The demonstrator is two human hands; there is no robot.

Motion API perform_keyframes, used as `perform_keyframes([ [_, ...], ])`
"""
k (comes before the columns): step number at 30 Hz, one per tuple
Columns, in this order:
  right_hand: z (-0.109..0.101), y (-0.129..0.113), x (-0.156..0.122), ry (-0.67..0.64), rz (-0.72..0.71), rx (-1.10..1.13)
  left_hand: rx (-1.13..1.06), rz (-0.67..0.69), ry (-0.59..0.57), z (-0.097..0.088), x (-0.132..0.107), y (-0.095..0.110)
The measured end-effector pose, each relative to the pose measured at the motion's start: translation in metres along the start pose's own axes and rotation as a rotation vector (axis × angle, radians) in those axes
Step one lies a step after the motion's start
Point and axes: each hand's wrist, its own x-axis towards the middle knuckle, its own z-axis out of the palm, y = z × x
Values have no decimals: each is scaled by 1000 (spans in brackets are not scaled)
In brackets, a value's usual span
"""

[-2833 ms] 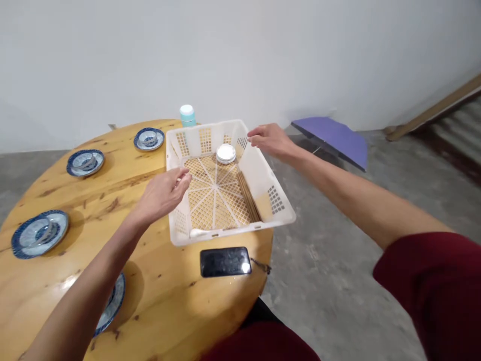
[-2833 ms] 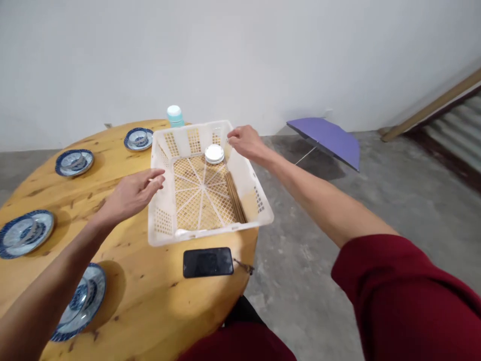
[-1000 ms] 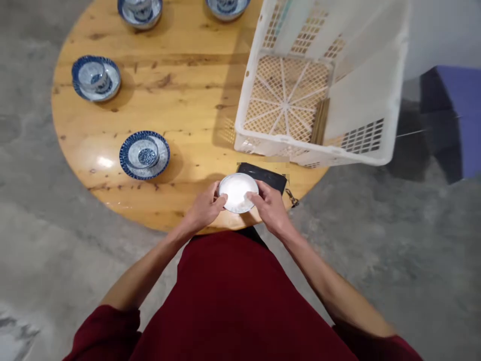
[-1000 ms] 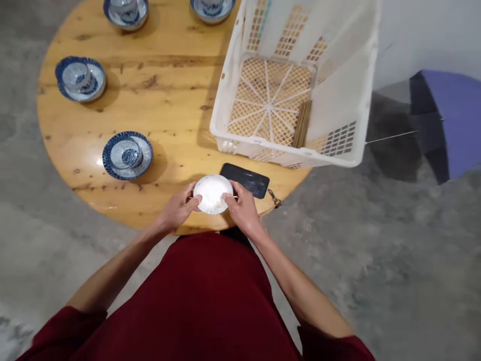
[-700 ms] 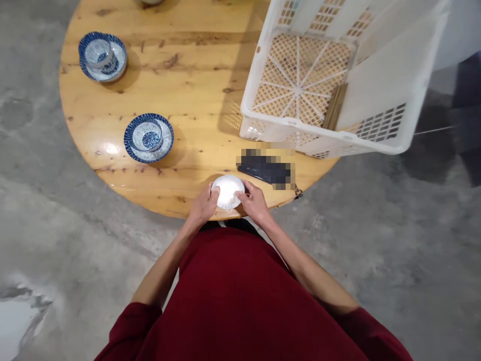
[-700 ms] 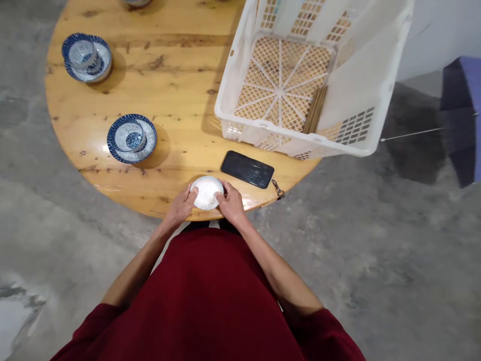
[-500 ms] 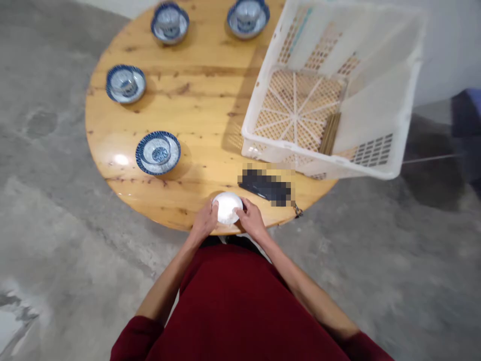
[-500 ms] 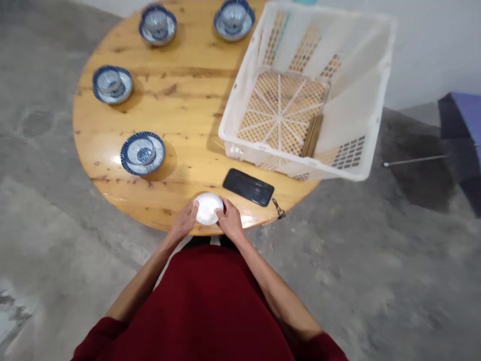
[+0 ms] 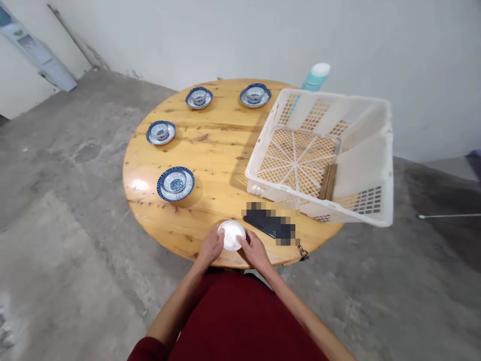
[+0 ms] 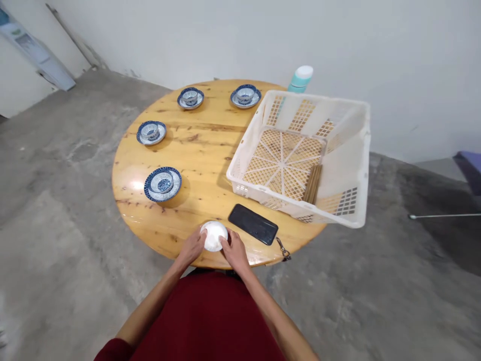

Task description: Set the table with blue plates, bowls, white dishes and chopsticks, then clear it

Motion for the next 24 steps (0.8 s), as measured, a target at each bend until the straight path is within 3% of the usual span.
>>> perform_keyframes([
  [6, -7, -6, -8, -130, 80, 177, -73, -50, -5, -3, -10, 4],
  [12, -9, -12, -15, -132, 77, 257, 23, -114, 40, 0, -17, 15],
  [24, -4, -8, -67, -183, 27, 171, 140, -209, -5, 4, -91, -1],
])
